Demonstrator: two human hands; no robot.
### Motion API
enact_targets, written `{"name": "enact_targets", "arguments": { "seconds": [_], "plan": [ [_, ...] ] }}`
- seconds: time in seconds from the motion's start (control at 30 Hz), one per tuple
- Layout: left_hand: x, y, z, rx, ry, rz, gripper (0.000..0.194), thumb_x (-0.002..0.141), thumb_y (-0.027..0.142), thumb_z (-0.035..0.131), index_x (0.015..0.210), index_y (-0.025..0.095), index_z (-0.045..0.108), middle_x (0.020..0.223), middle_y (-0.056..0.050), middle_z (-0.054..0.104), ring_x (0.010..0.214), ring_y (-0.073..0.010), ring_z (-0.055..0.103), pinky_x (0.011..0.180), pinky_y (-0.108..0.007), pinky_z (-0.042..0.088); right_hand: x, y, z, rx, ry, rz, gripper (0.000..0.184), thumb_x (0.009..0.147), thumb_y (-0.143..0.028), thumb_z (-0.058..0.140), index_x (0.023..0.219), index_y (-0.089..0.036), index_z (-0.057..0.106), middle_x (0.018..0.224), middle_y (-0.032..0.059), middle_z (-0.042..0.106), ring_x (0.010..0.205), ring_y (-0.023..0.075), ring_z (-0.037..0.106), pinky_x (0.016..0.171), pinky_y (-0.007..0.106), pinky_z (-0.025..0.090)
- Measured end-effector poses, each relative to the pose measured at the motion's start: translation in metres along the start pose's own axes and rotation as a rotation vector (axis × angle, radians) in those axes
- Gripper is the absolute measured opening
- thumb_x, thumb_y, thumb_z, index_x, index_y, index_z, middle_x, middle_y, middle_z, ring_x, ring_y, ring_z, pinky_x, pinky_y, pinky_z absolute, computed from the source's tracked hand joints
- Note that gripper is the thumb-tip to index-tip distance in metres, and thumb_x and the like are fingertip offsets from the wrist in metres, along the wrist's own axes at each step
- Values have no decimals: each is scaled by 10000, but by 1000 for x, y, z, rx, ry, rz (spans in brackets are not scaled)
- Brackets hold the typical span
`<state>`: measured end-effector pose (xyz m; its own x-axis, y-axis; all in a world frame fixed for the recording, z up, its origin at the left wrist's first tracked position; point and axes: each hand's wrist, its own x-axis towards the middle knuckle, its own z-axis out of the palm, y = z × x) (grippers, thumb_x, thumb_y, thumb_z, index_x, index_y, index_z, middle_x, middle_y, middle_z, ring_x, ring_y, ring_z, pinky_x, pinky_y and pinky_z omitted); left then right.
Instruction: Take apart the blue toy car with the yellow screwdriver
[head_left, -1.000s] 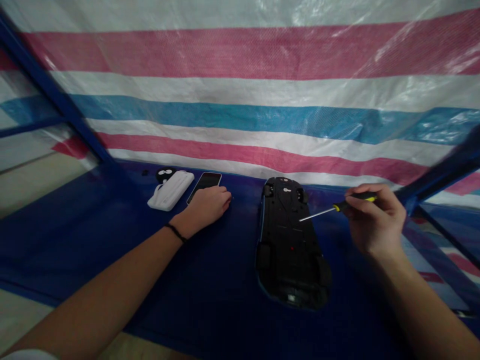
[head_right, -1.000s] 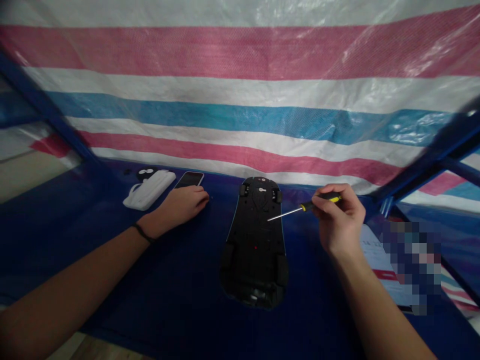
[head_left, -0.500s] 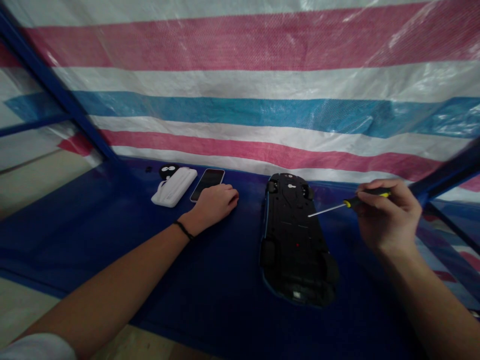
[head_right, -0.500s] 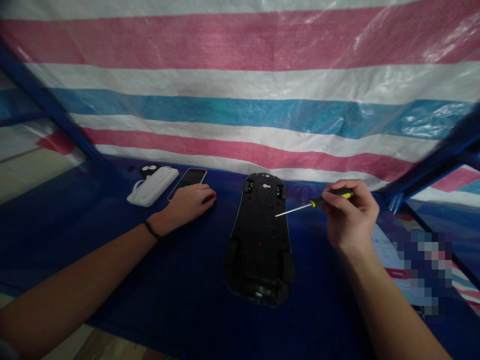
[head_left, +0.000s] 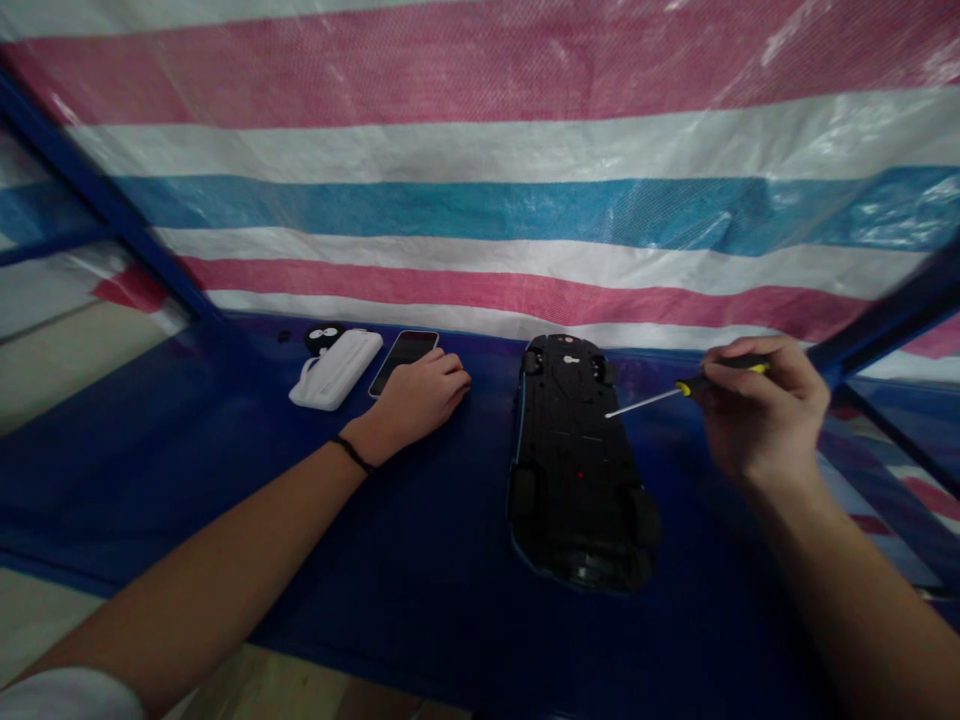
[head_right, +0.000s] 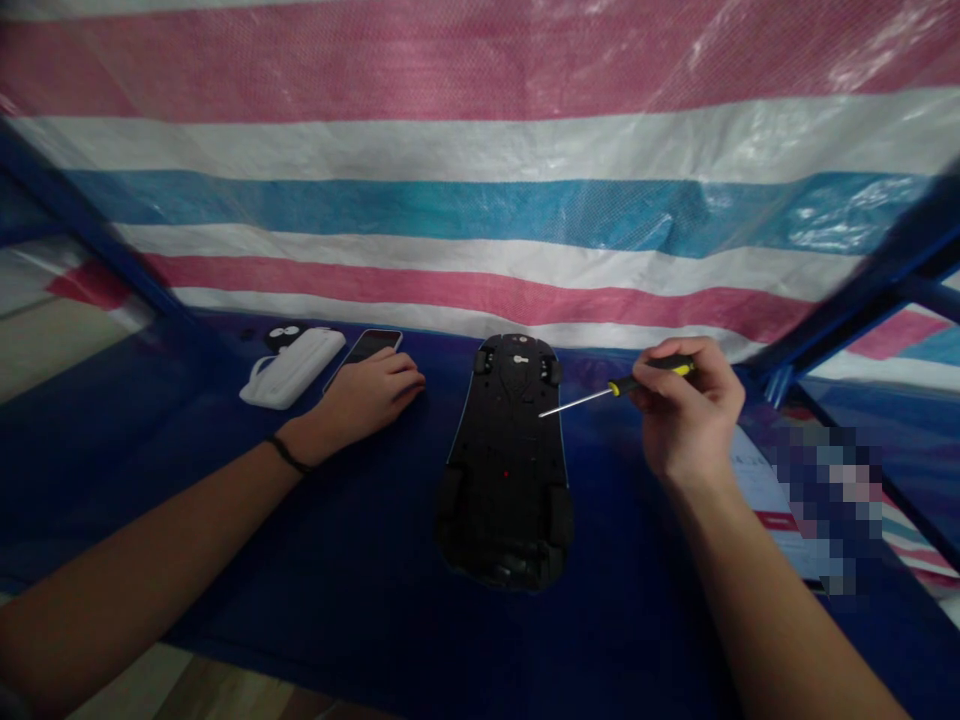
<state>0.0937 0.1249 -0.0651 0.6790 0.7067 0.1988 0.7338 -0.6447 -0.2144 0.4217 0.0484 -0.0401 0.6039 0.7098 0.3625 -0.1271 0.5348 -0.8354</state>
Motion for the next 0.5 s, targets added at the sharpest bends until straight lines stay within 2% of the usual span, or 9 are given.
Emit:
{"name": "enact_targets", "arguments": {
  "seconds": [0.3, 0.4, 0.5],
  "plan": [
    [3, 7, 0, 51, -19, 16, 188, 1068, 145, 545, 1044, 131, 730, 1092, -119, 686, 1049, -265, 613, 648, -319, 473, -1, 1, -1, 4, -9, 21, 241, 438, -120, 790, 644, -190, 686, 604, -21, 640, 446, 92, 477, 372, 181, 341],
    [3, 9, 3, 63, -13, 45, 192, 1051, 98, 513, 1052, 105, 705, 1082, -145, 669, 1045, -283, 610, 720, -347, 517, -1, 2, -2, -5, -13, 29, 248, 440, -121, 789, 652, -194, 682, 603, -23, 643, 448, 94, 487, 375, 179, 357],
    [4, 8, 7, 11, 39, 57, 229, 1071, 125, 467, 1031, 87, 688, 1062, -161, 668, 1031, -291, 610, 860, -394, 540, -1, 0, -2, -9, -12, 20, 244, 444, -126, 789, 652, -191, 678, 589, -27, 634, 443, 86, 482, 377, 171, 362]
  ]
}}
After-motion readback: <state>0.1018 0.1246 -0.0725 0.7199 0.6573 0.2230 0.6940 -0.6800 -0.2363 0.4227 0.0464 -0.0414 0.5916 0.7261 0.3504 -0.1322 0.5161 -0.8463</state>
